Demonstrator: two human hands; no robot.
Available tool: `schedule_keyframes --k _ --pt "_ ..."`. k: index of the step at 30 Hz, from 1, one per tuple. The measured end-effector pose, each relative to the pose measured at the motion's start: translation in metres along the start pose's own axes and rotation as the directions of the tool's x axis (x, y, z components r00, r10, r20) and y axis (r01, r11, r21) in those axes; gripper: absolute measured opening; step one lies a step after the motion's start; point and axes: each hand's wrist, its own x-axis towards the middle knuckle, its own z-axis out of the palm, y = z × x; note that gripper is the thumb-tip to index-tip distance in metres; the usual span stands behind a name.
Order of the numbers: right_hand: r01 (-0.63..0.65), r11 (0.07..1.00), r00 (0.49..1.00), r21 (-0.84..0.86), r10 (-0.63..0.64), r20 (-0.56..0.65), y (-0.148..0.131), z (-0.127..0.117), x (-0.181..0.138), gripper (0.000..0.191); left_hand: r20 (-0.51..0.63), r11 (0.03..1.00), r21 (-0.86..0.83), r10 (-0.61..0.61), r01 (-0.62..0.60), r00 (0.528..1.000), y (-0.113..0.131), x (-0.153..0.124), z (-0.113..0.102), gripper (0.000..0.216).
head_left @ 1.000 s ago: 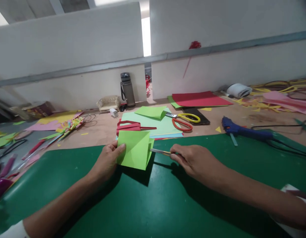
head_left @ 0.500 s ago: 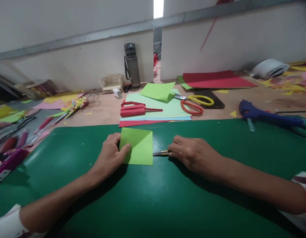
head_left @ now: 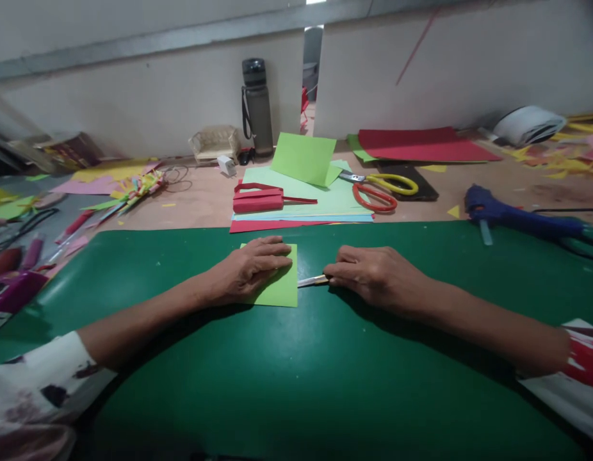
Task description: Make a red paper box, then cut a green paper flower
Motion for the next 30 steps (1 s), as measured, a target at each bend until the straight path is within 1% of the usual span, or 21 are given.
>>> schedule_keyframes --k 2,5,8,11,16,22,30 --pt "0.007 0.999 1.000 0.032 -0.007 0.006 0.001 -0.001 0.000 0.027 -0.052 0.999 -0.035 -0.042 0.040 0.998 0.003 0.000 0.006 0.031" --pt "0.016 0.996 0.999 0.091 -0.020 0.034 0.000 -0.004 -0.002 0.027 -0.065 0.996 -0.041 -0.081 0.078 0.995 0.009 0.001 0.008 0.031" --pt "0.027 0.991 0.998 0.130 -0.033 0.045 -0.003 -0.005 -0.006 0.029 -0.010 0.995 -0.013 -0.096 0.096 0.995 0.009 0.002 0.005 0.032" --pt "0.031 0.990 0.998 0.137 -0.038 0.047 -0.007 -0.005 -0.012 0.029 0.080 0.995 0.075 -0.074 0.068 0.994 0.005 0.002 0.000 0.036" --pt "0.029 0.995 0.999 0.093 -0.032 0.031 -0.013 -0.003 -0.017 0.028 0.131 0.981 0.186 -0.076 0.051 0.988 0.001 0.002 -0.005 0.038" --pt "0.059 0.998 0.998 0.008 -0.060 0.011 -0.013 0.001 -0.021 0.027 0.168 0.979 0.164 -0.146 0.118 0.975 0.002 0.002 -0.005 0.039" --pt "0.068 0.996 0.998 -0.061 -0.069 -0.011 -0.016 0.001 -0.028 0.027 0.190 0.964 0.244 -0.154 0.106 0.970 0.000 0.001 -0.004 0.042"
